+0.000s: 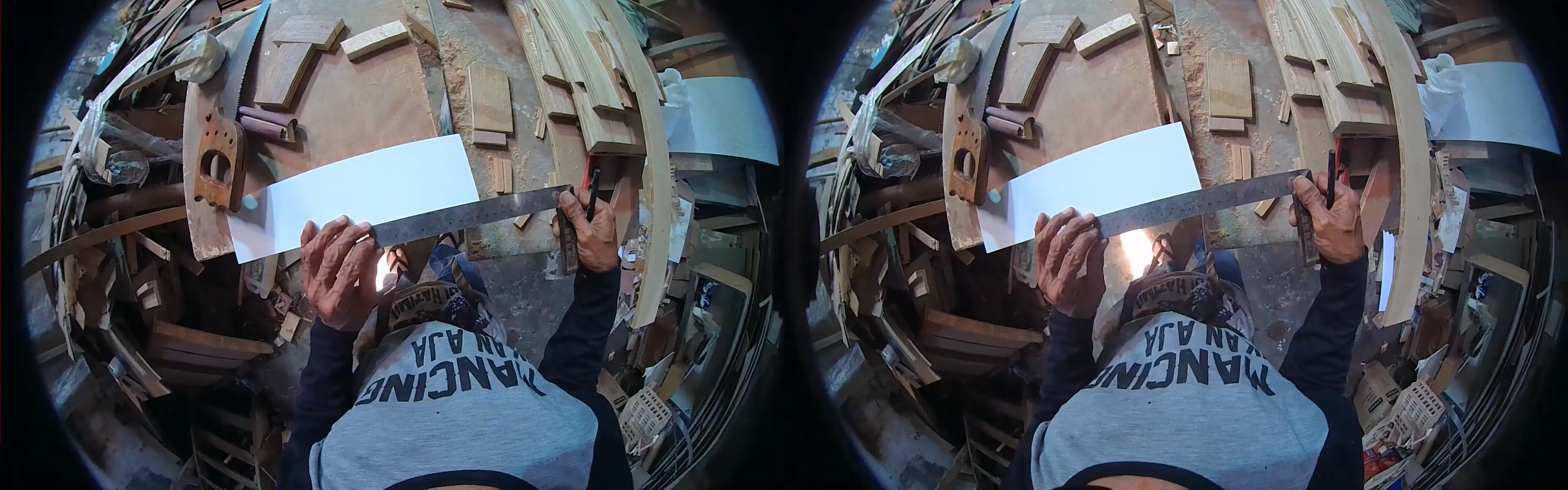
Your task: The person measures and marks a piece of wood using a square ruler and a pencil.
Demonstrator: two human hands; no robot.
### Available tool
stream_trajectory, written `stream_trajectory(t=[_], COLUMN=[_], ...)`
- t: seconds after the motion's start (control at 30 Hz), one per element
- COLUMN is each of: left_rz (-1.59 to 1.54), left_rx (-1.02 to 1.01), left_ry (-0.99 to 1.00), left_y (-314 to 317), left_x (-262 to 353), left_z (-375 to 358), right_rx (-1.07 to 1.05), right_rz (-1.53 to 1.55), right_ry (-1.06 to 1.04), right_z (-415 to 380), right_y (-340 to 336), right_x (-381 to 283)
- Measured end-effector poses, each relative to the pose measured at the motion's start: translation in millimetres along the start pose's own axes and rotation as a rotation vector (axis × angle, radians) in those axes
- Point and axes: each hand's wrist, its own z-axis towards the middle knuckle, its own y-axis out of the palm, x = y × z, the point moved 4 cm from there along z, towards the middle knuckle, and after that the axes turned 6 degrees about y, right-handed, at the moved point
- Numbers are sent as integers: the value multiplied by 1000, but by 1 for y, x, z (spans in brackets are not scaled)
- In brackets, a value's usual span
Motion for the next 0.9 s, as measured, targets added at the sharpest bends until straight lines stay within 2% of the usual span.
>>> stream_trajectory(t=[0.9], left_rz=[-99], left_rx=[51], left_ry=[-22], left_y=[2], left_x=[-6], left_z=[-3], right_rx=[38], right_rz=[-41], right_ry=[-14], right_z=[4], right_y=[-2], right_x=[4])
